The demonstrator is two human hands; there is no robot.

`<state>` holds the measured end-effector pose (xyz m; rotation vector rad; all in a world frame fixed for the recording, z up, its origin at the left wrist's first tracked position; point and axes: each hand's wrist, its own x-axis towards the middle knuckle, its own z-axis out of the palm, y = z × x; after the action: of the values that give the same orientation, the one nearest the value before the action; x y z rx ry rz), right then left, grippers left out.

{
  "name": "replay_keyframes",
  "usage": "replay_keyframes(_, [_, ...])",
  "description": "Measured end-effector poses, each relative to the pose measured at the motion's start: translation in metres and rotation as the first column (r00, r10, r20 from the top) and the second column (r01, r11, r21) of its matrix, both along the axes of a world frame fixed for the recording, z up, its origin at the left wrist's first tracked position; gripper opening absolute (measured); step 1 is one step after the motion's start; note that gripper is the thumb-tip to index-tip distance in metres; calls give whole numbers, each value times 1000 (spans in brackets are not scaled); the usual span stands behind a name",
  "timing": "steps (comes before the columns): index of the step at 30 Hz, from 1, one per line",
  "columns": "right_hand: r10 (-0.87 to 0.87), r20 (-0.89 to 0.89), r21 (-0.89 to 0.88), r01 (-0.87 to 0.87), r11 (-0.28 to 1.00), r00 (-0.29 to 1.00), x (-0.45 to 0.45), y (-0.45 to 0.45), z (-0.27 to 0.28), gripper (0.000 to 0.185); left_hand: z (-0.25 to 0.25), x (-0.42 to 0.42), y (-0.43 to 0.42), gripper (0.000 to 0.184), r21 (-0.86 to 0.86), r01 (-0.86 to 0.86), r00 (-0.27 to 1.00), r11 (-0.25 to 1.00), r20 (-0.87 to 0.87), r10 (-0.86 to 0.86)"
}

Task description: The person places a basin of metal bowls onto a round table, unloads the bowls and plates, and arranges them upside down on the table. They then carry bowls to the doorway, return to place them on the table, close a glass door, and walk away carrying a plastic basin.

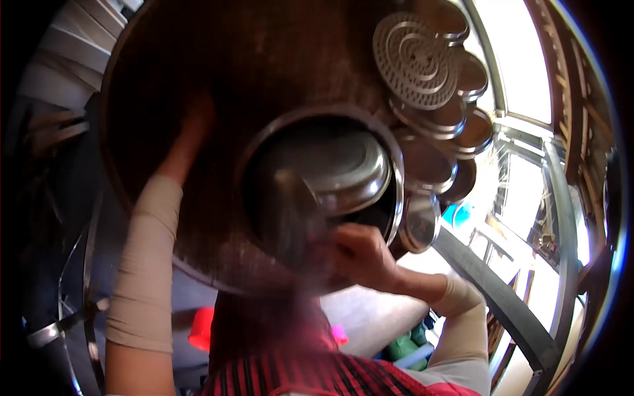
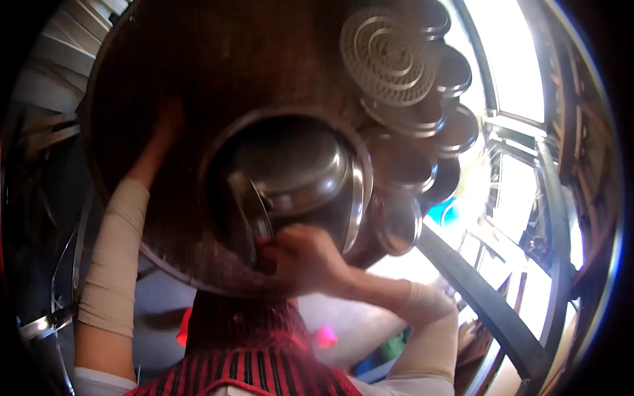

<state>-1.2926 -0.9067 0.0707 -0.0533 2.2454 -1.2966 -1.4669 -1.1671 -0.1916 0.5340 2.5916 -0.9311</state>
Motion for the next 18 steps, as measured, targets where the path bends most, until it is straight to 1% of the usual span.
replay_keyframes(1, [-28,-49,-1,28,1000,998,1,0,2,10,-54,3,-20,60,-157,224,937,962,-236,-256])
replay_keyframes(2, [-57,-93,-6,57,998,994,2,0,5,8,-24,-5,-8,52,-139,218,966,966,-111,-234])
replay_keyframes(3, [-26,-76,-37,24,999,997,-6,0,16,8,7,-6,2,46,-118,215,977,969,25,-214])
replay_keyframes(4, [3,-53,-67,-7,998,999,-11,3,28,8,10,-9,3,47,-121,207,975,971,102,-195])
replay_keyframes(5, [-77,258,-104,107,989,963,-6,11,33,7,6,-11,2,49,-122,201,966,972,187,-177])
replay_keyframes(6, [-151,494,-132,245,960,857,-16,14,55,7,-10,-10,-2,50,-37,112,983,993,149,-105])
replay_keyframes(7, [-119,417,-200,218,955,901,-24,24,67,6,-34,-8,-10,52,51,23,992,998,121,-29])
replay_keyframes(8, [-166,404,-219,271,937,899,-31,38,73,6,-34,-8,-9,54,107,-43,994,993,105,31])
replay_keyframes(9, [-211,391,-240,321,916,896,-37,52,78,5,-25,-9,-6,56,166,-105,992,980,90,91])
replay_keyframes(10, [-205,289,-155,257,954,935,-48,63,79,5,-15,-5,-2,60,191,-149,987,970,84,135])
replay_keyframes(11, [-190,189,-54,203,978,963,-60,74,79,5,4,-5,4,63,215,-192,981,958,78,179])
replay_keyframes(13, [-311,104,-205,327,923,945,-103,77,60,11,40,-10,12,71,143,-163,973,976,184,136])
replay_keyframes(14, [-523,353,-474,630,615,776,-123,68,35,14,47,-11,14,74,107,-146,964,984,240,117])
replay_keyframes(15, [-458,218,-482,503,717,862,-149,64,19,17,34,-11,10,76,109,-117,963,987,257,85])
replay_keyframes(16, [-373,81,-469,366,804,924,-177,61,2,20,10,-11,2,78,112,-88,960,990,273,54])
replay_keyframes(18, [-500,323,-529,591,608,804,-232,55,-44,26,-1,-12,-3,77,95,-63,951,993,307,30])
